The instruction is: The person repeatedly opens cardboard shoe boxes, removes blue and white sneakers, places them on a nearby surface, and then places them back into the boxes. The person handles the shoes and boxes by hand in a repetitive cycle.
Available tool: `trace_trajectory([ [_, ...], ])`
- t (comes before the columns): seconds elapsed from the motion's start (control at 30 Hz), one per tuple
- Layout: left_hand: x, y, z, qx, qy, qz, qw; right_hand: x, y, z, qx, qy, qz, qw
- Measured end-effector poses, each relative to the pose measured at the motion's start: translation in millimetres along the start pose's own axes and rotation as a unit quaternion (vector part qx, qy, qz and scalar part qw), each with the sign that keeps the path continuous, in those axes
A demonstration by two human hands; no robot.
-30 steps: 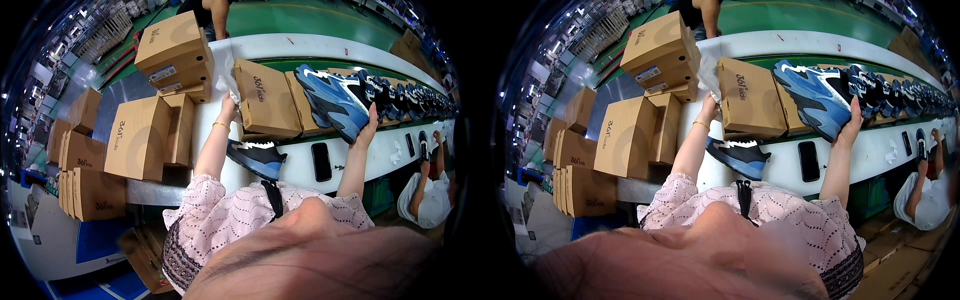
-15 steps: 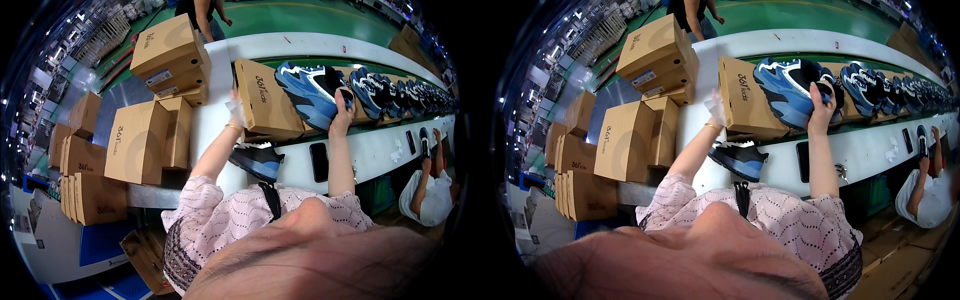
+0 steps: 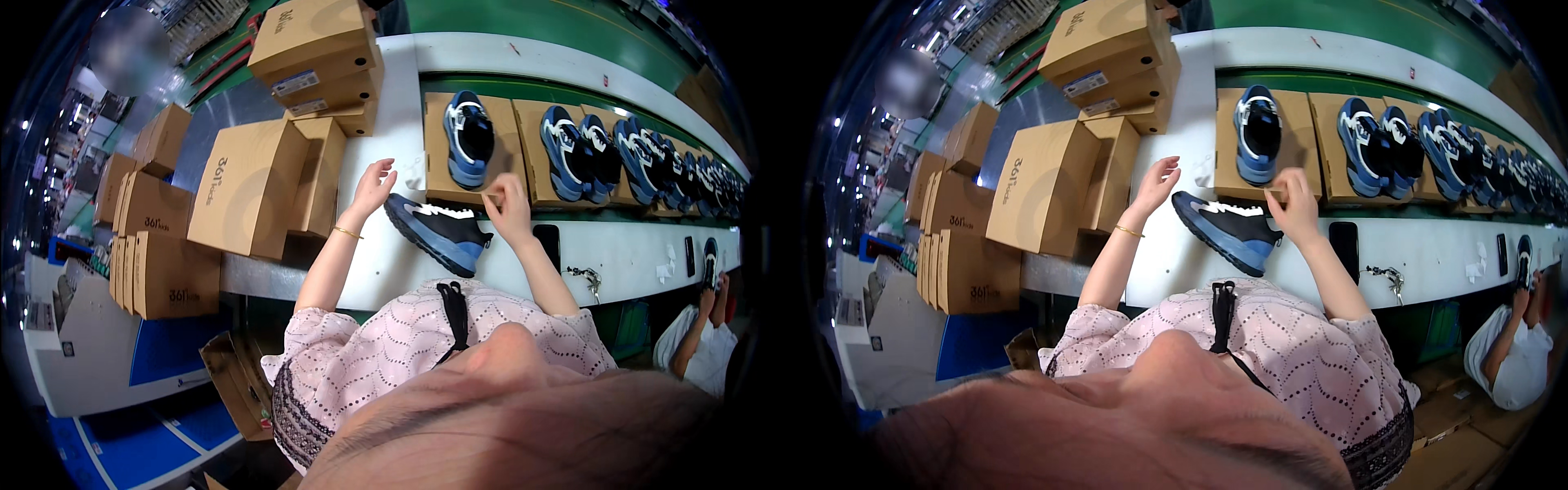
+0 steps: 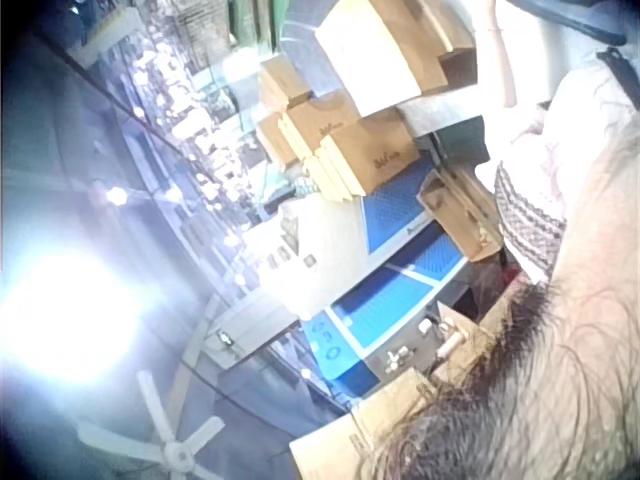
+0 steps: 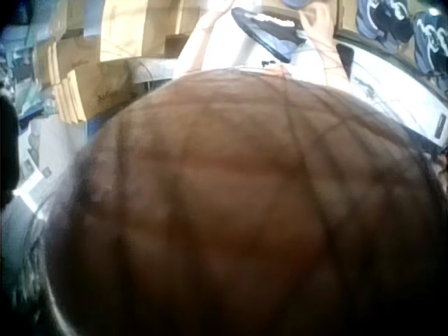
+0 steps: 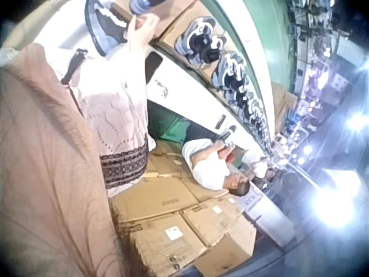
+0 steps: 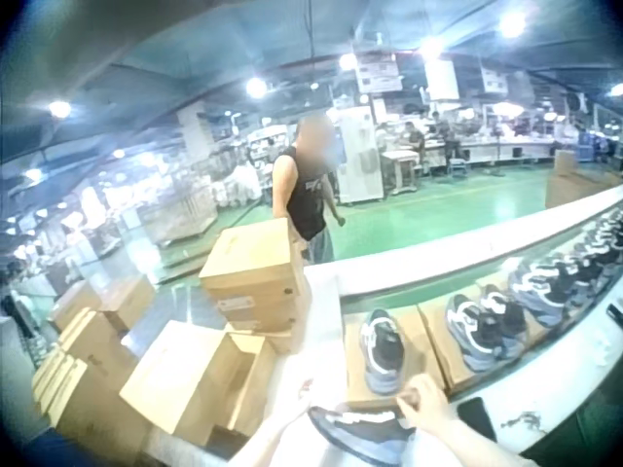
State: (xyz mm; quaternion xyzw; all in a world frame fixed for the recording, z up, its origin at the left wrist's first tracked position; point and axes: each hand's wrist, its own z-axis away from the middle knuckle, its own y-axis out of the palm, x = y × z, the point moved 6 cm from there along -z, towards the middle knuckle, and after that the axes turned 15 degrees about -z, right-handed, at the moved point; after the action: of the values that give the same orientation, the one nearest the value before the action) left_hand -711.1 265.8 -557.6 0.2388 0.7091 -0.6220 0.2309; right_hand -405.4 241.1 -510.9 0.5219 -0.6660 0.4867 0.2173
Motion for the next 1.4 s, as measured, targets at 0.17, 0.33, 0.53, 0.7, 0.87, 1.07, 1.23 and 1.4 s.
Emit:
trace_trajectory([
  [0.17, 26, -30, -24, -0.027, -0.052, -0.035, 0.998, 1, 36, 93, 0.426, 0.03, 0.035, 0.903],
  [0.33, 2, -66, -112, -0.107, 0.034, -0.124, 0.986, -14, 37, 80, 0.282, 0.15, 0.064, 0.946],
  [0.53, -30, -100, -194, -0.102, -0.037, -0.287, 0.952, -59, 63, 67, 0.309, 0.155, 0.109, 0.932],
  [0.7, -40, -89, -210, 0.031, -0.063, -0.429, 0.901, -81, 70, 93, 0.262, 0.267, -0.141, 0.917],
  [0.87, -37, -97, -193, -0.085, 0.106, -0.527, 0.839, -28, 7, 64, 0.174, 0.141, -0.135, 0.965],
  [1.07, -92, -76, -113, -0.076, 0.166, -0.569, 0.802, -3, -127, 56, -0.103, 0.18, -0.313, 0.927],
  [1.23, -113, -22, -52, 0.014, 0.201, -0.531, 0.823, 9, -168, 34, -0.262, 0.073, -0.034, 0.962],
  [1.4, -93, 53, 17, 0.122, 0.235, -0.499, 0.825, 6, -129, -13, -0.247, -0.031, 0.223, 0.942],
])
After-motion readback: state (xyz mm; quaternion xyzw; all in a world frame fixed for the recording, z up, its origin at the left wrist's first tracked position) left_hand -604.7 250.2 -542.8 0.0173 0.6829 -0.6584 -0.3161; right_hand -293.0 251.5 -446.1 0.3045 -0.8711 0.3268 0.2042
